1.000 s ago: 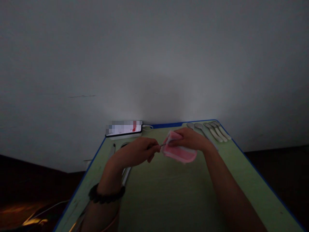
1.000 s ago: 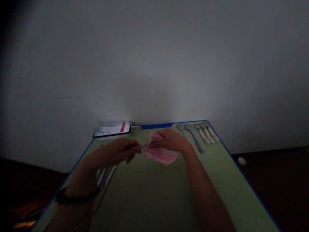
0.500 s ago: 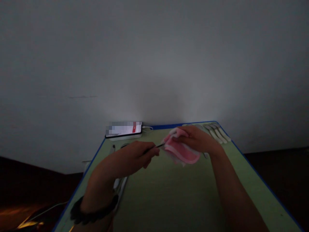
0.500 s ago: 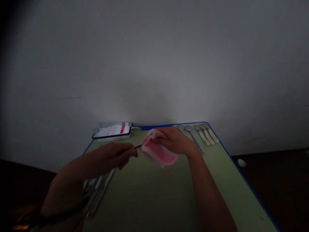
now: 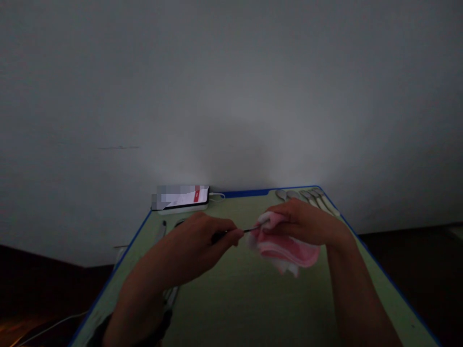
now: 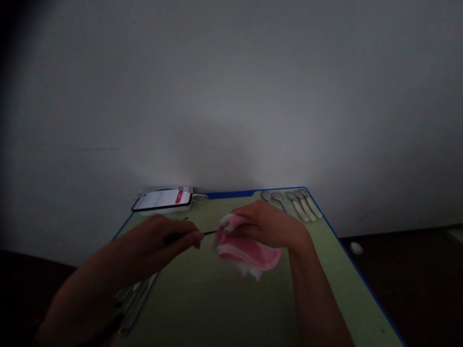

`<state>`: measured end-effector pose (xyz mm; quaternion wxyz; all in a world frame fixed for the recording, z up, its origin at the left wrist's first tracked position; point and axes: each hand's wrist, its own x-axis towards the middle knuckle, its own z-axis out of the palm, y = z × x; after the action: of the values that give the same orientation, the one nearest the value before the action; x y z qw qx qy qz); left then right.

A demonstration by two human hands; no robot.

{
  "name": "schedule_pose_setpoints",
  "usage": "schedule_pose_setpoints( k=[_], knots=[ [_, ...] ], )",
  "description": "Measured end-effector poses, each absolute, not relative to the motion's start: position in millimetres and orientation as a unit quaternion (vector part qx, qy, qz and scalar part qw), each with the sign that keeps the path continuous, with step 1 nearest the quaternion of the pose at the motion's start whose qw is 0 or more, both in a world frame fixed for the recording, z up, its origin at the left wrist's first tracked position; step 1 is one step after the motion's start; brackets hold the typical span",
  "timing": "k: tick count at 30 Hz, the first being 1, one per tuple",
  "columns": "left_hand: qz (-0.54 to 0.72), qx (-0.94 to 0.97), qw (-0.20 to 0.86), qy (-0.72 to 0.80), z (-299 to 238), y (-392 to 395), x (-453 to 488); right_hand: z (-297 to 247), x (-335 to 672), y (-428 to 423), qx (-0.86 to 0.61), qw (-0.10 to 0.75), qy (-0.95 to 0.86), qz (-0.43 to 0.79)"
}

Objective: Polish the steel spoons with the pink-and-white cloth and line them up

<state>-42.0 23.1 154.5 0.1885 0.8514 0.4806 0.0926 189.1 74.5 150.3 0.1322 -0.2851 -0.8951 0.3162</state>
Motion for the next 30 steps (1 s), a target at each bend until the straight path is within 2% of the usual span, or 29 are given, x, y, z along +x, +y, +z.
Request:
schedule_pose_setpoints(
  k=[5, 10, 18, 25, 30],
  knots=[
    [0.103, 0.842, 0.206, 0.488, 158, 23, -46, 153, 185, 69, -0.33, 0.178, -0.884, 0.278],
    [0.118, 0.834, 0.215, 0.494, 157, 26, -44, 150, 180, 65, -0.442, 0.261, -0.821, 0.252],
    [0.118, 0.834, 0.207, 0.498, 156, 29, -47, 158, 196, 59, -0.343, 0.224, -0.852, 0.326],
    [0.121, 0.851, 0.178, 0.478, 158, 24, -43, 151, 191, 66, -0.384, 0.215, -0.852, 0.282],
    [0.136, 0.845, 0.164, 0.491, 165, 14, -41, 153, 184, 64, -0.402, 0.256, -0.835, 0.273]
  ],
)
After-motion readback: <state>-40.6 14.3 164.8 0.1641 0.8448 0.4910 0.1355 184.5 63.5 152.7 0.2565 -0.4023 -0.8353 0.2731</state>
